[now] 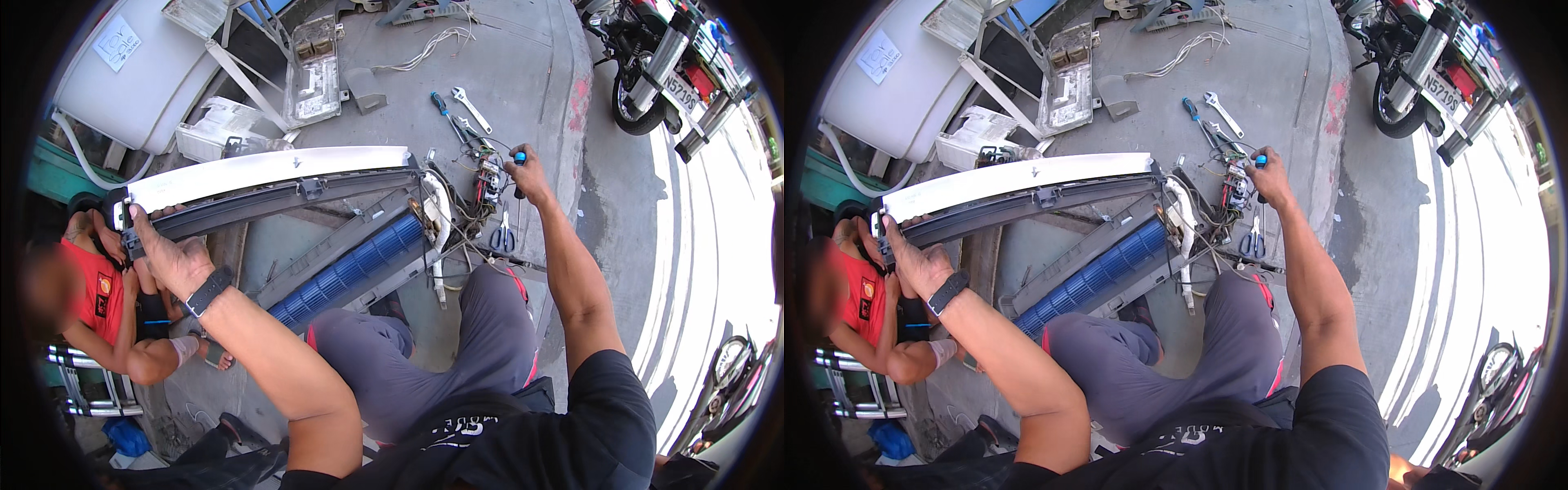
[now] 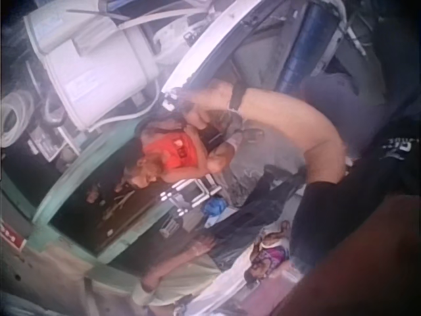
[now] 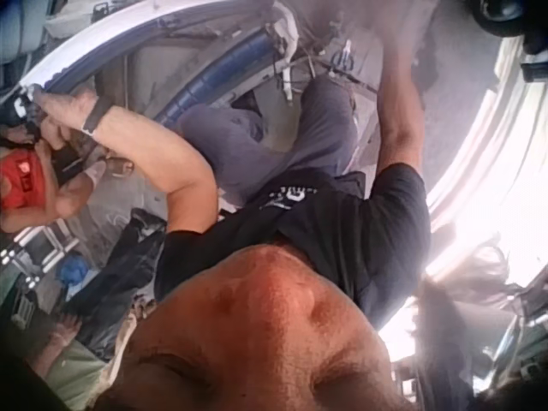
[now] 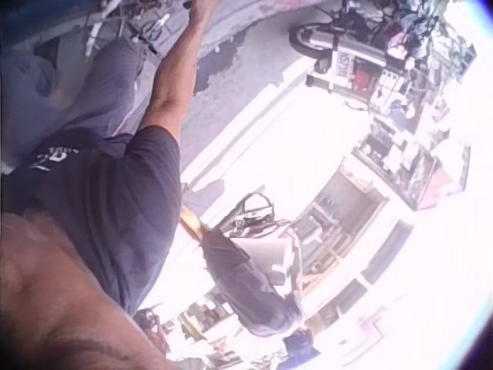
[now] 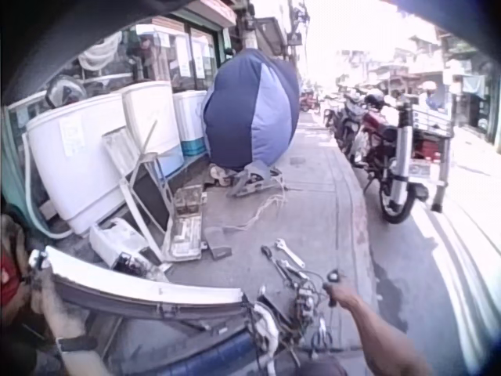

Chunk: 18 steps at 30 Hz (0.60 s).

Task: The person disassembles an air conditioning unit by hand and using a screwdriver, removing plastic housing, the internal fan roller, and the control circuit components.

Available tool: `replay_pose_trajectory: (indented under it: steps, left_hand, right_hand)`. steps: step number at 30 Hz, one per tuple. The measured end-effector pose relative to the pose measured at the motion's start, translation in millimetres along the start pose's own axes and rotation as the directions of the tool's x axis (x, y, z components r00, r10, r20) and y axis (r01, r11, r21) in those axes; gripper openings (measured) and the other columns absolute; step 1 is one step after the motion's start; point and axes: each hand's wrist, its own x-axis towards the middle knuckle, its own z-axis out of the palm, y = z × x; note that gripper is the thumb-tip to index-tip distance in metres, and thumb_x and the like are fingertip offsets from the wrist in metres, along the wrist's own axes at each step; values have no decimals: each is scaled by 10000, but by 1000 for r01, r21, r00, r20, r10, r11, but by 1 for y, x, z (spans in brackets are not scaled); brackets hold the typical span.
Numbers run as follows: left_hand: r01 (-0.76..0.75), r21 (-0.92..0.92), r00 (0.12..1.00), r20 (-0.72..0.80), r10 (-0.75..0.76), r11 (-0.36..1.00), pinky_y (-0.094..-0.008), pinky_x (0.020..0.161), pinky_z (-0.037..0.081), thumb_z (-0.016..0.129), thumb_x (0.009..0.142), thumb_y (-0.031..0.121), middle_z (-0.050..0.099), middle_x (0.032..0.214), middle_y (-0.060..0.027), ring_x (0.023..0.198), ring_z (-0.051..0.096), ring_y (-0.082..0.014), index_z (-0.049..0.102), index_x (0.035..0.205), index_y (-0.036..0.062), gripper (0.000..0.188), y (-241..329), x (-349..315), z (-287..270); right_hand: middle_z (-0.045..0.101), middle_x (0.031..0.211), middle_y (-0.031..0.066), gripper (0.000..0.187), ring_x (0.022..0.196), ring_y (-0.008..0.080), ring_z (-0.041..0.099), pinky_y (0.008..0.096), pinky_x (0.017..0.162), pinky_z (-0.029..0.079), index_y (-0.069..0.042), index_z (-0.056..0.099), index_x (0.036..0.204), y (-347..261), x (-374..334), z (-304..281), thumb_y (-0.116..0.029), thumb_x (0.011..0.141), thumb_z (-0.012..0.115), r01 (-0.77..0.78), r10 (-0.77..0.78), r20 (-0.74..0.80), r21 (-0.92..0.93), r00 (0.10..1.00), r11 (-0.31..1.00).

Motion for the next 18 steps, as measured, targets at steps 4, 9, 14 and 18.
replay_pose_trajectory:
  steps: [4,9,14,18]
  left_hand:
    - [97,70,989,-117,-89,993,-371,749,544,670,930,88,607,860,-61,817,609,-187,607,985,28,103,-29,44,-47]
    - [145,86,978,-162,-130,986,-377,750,551,651,956,100,622,900,-58,815,616,-196,613,1026,29,106,-46,64,-86]
    - [132,91,984,-137,-118,987,-394,776,571,645,967,103,645,959,-61,863,631,-197,620,1115,34,165,-44,47,-88]
    - [136,119,988,-95,-126,984,-400,839,552,641,974,128,617,945,-46,871,611,-189,617,1089,64,134,-41,27,-84]
  right_hand:
    - [633,957,90,307,841,168,579,321,753,463,-28,526,1099,3,-5,-67,-239,949,690,-99,154,-74,486,985,868]
    - [644,994,118,406,840,195,603,355,731,530,-34,465,1192,98,-26,-79,-339,1001,652,-259,325,-386,213,863,942]
    - [629,1053,172,302,900,311,691,470,771,666,49,526,1123,216,-81,-11,-228,1027,596,-186,761,-112,938,638,294]
    - [608,1111,179,284,973,348,677,475,864,654,58,530,1124,242,-104,59,-208,1035,576,-146,792,49,988,608,51]
